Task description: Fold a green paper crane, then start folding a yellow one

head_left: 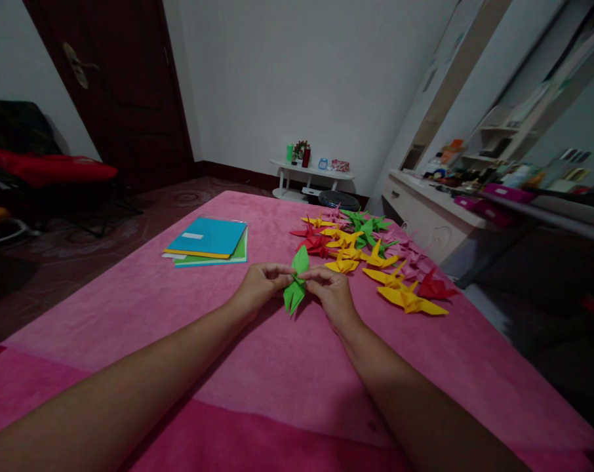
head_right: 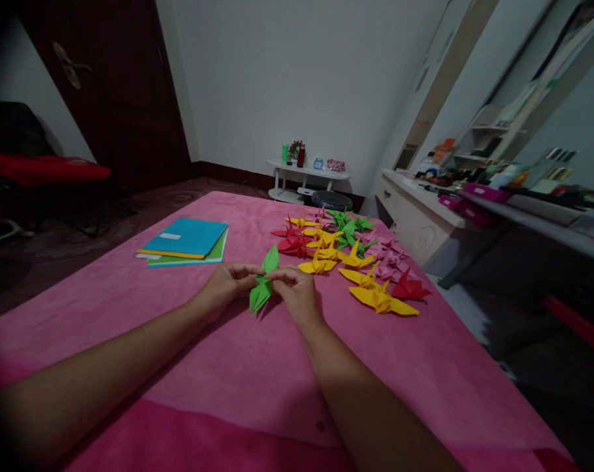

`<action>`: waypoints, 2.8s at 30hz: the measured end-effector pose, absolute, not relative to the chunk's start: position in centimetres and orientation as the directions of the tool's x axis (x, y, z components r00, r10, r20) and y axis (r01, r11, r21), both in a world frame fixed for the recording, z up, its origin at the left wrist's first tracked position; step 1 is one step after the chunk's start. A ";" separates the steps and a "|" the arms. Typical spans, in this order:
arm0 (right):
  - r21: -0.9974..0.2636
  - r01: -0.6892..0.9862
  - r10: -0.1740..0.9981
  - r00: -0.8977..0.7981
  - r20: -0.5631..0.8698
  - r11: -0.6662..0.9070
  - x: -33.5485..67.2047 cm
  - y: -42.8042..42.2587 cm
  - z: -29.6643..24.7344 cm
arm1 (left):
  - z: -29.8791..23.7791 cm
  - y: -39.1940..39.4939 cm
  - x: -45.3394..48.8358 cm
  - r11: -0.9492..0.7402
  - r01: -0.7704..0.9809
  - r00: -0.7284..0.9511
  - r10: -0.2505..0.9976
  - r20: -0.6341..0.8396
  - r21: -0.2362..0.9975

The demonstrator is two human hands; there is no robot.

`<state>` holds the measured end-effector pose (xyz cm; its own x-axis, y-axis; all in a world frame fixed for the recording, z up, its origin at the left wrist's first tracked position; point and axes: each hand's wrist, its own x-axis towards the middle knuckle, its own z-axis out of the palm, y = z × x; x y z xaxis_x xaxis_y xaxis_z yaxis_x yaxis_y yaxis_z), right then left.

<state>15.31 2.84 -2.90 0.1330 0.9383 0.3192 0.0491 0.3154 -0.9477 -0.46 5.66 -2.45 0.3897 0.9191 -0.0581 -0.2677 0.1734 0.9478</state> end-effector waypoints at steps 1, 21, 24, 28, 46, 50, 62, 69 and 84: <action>-0.936 0.089 0.928 0.124 0.351 0.342 15.4 2.8 -2.8 | -2.5 5.7 -0.5 0.189 -0.276 0.394 0.917 -0.068 0.942; -0.822 0.323 0.858 0.054 0.512 0.470 15.2 2.5 -2.6 | -2.0 5.6 -0.6 0.160 -0.220 0.359 0.931 -0.072 0.962; -0.842 0.301 0.872 0.060 0.486 0.449 15.2 2.3 -2.2 | -1.8 5.6 -0.6 0.090 -0.184 0.331 0.943 -0.024 0.979; -0.958 0.044 0.944 0.162 0.287 0.283 15.3 2.1 -2.0 | -1.4 5.4 -0.3 -0.076 -0.105 0.255 0.962 0.101 0.992; -0.990 0.020 0.988 0.060 0.143 0.142 15.6 2.7 -3.0 | -2.0 5.1 -0.4 -0.041 -0.307 0.292 0.947 0.135 0.951; -0.992 -0.040 0.993 0.040 0.115 0.117 15.4 2.2 -2.3 | -2.2 4.9 -0.4 0.130 -0.445 0.380 0.923 0.056 0.886; -0.887 0.292 0.841 0.312 0.441 0.357 13.7 1.0 -1.3 | -1.6 4.3 0.4 -0.454 0.106 0.253 0.873 0.418 0.885; -0.782 0.441 0.828 0.138 0.543 0.439 13.5 0.6 -1.9 | -1.8 4.3 0.7 -0.157 -0.265 0.357 0.901 0.248 0.951; -0.989 -0.069 0.989 0.081 0.127 0.132 14.8 1.8 -1.8 | -1.9 5.7 -0.6 0.206 -0.293 0.494 0.869 -0.037 0.934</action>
